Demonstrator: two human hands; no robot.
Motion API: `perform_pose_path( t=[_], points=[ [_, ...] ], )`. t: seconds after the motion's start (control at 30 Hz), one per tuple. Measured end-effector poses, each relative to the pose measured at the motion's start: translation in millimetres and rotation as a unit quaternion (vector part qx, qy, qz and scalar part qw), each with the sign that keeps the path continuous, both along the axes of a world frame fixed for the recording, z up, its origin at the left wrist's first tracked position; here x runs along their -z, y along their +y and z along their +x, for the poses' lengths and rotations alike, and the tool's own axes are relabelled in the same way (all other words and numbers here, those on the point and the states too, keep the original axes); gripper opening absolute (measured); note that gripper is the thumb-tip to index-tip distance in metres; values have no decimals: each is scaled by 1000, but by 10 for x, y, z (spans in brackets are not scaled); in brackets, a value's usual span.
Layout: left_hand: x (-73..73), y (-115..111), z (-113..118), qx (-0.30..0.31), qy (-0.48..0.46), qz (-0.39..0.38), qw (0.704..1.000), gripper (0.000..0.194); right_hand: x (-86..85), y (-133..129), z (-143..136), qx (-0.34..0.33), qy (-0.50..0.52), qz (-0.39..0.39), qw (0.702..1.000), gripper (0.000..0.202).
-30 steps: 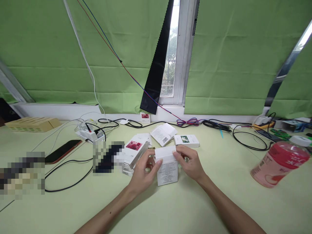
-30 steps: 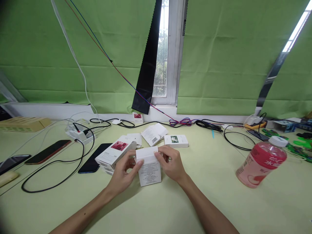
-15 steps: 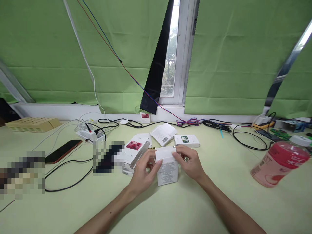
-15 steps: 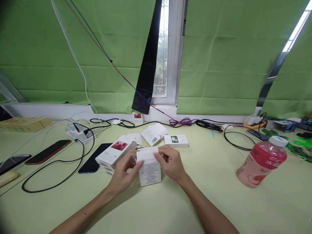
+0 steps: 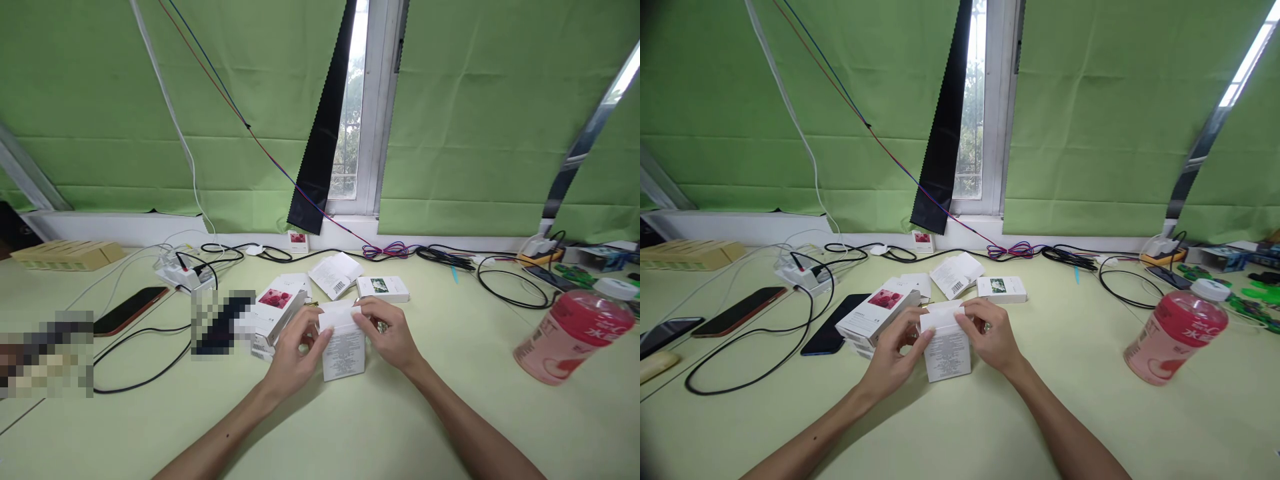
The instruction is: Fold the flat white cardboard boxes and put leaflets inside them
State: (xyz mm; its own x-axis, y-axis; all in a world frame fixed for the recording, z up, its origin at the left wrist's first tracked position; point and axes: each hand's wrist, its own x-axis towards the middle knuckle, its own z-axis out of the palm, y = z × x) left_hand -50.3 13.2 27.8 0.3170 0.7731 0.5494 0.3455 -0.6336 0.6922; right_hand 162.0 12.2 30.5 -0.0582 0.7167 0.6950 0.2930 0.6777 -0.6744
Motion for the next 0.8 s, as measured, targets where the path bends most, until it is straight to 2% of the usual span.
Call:
perform_pose_path(
  t=[0.63,0.8],
  points=[
    [-19,-15,3,2,4,6,1000,14,-5,-2,-8,1,3,-1,1000,24],
    [-23,-14,3,3,7,9,1000,15,8,-2,-7,3,19,-14,1000,19]
  ],
)
